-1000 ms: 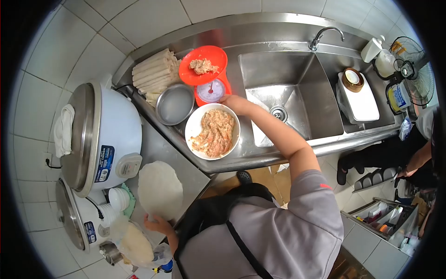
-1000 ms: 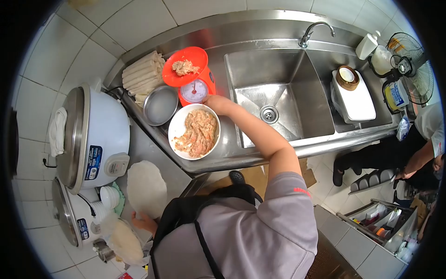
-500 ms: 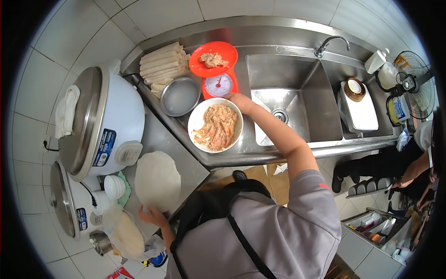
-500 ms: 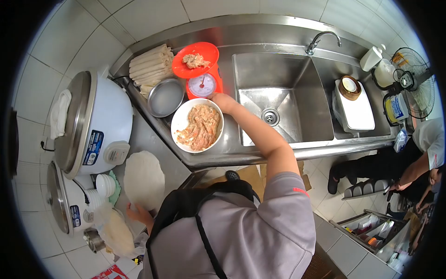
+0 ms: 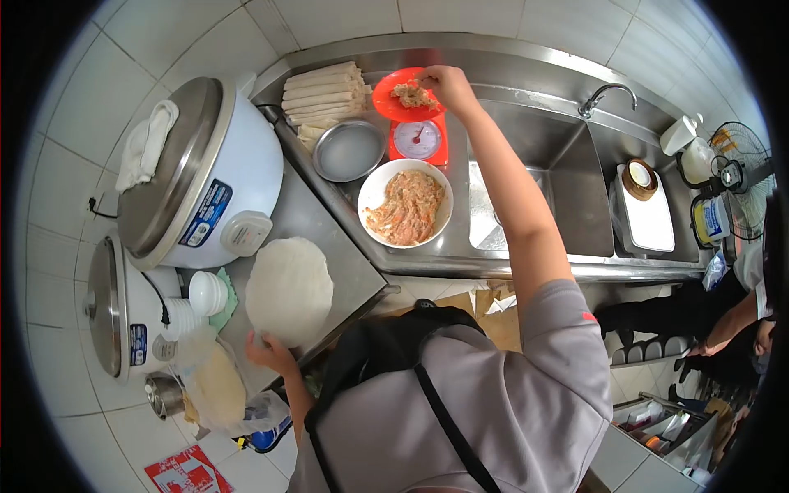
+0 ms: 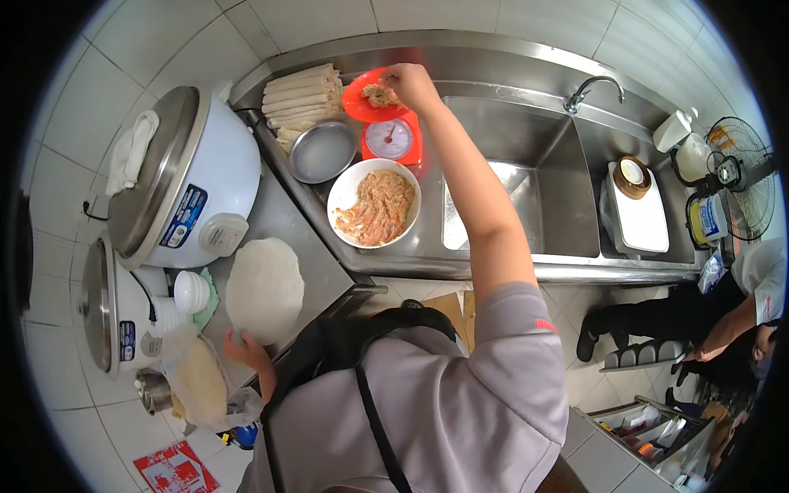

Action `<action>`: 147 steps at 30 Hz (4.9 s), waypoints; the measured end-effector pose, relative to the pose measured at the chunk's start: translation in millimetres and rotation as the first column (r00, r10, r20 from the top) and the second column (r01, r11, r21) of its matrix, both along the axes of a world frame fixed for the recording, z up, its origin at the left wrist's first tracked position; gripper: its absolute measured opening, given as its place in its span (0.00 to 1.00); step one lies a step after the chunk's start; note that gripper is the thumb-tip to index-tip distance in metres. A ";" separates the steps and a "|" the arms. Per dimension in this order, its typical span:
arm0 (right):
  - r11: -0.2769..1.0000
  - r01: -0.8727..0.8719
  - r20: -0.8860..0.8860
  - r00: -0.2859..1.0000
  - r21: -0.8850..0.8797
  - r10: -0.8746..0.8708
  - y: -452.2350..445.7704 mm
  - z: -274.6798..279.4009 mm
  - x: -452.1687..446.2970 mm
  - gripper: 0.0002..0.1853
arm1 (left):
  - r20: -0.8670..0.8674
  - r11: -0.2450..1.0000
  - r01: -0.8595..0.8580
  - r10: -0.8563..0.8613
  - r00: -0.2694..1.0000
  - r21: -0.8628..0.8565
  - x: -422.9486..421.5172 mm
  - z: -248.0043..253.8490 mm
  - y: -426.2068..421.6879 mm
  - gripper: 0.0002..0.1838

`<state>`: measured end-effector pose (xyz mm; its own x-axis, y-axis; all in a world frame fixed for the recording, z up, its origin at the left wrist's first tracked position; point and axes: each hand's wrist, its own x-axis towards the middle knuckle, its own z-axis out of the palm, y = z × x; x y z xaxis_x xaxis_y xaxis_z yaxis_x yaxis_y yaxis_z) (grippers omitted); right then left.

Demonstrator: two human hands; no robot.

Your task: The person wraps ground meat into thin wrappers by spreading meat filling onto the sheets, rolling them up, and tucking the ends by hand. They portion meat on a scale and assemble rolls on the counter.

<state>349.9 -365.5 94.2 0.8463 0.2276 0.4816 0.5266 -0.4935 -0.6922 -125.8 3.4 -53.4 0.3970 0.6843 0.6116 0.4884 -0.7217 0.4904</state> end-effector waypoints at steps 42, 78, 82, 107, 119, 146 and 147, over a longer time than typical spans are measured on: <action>0.486 -0.311 -0.197 0.942 -0.817 0.272 66.1 -100.5 -141.8 0.09 | 0.129 0.989 -0.056 0.038 0.991 0.140 -3.9 -11.6 11.4 0.17; 0.980 -0.144 -0.231 0.967 -0.137 0.110 27.9 25.7 11.5 0.04 | 0.159 0.995 -0.060 0.047 0.986 0.076 0.4 -1.0 3.6 0.18; 0.884 -0.104 -0.228 0.974 -0.455 -0.002 36.7 -1.2 81.6 0.05 | 0.201 0.997 -0.063 0.051 0.978 0.053 1.6 -1.6 3.5 0.18; 0.956 -0.134 -0.122 0.987 -0.260 0.105 33.5 27.8 49.6 0.09 | 0.150 0.998 -0.019 0.009 0.989 0.062 0.5 -7.1 6.3 0.17; 0.704 -0.322 -0.507 0.860 -0.633 -0.061 53.9 0.8 70.0 0.18 | 0.112 0.978 -0.049 0.027 0.993 0.205 -5.3 -20.8 16.8 0.18; 0.398 -0.440 -0.379 0.897 -0.805 0.226 46.9 -5.9 76.0 0.44 | 0.142 0.999 -0.047 0.047 0.989 -0.003 -1.3 -3.7 5.3 0.18; 0.367 -0.472 -0.432 0.882 -0.802 0.189 46.2 -2.3 74.0 0.44 | 0.144 0.998 -0.053 0.049 0.988 0.020 -0.1 -5.0 6.7 0.18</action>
